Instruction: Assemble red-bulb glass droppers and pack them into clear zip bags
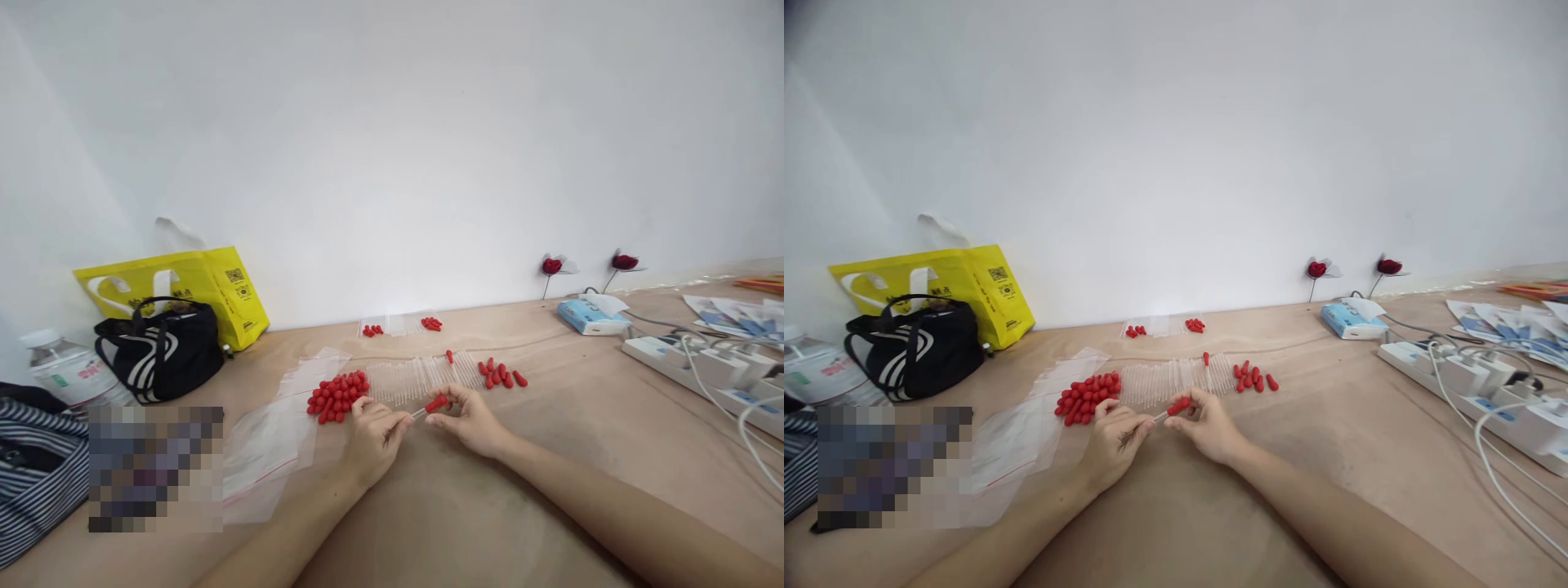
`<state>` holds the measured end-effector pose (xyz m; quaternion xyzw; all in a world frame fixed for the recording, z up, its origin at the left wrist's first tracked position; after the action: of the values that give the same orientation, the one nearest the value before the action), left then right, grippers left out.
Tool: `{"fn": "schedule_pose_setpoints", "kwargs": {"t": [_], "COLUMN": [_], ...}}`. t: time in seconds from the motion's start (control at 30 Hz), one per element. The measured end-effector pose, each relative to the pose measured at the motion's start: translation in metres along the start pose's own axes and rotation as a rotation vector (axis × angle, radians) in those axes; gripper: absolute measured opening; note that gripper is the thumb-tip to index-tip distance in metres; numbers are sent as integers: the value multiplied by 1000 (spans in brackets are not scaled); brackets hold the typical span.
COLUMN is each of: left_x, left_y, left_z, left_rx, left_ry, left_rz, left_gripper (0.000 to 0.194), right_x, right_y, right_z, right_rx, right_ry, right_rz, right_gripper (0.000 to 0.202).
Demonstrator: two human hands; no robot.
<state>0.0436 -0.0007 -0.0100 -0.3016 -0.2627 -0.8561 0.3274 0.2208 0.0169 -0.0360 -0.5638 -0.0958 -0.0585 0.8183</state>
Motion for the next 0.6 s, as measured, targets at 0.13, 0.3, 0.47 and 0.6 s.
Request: {"fn": "schedule_pose_setpoints", "kwargs": {"t": [0.13,0.3,0.47,0.6], "left_x": [1,3,-2,-4], "left_y": [2,-1,-3,-3], "left_z": [1,1,1,1], "left_rx": [3,55,32,36], "left_ry": [-18,-58,-93,-81], "left_rz": [-54,-18,7,-8], "left_gripper": [24,25,16,11], "right_x": [-8,26,73,76], "right_y": [1,2,10,21], "right_z": [4,44,87,101], "right_rx": [-25,-43,-227,-294], "right_ry": [-25,192,235,234], "right_rz": [192,-12,-568,-697], "right_gripper": [37,52,53,46]}}
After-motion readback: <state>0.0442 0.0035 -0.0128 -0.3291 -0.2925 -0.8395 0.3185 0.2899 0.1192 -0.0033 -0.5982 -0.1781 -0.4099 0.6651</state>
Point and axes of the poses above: each hand's wrist, its own z-axis towards the middle knuckle, its own x-axis out of the back of the hand, y = z × x, the point moved 1 cm from there along z, towards the middle knuckle, and after that the axes turned 8 degrees about y, right-handed, at the moved point
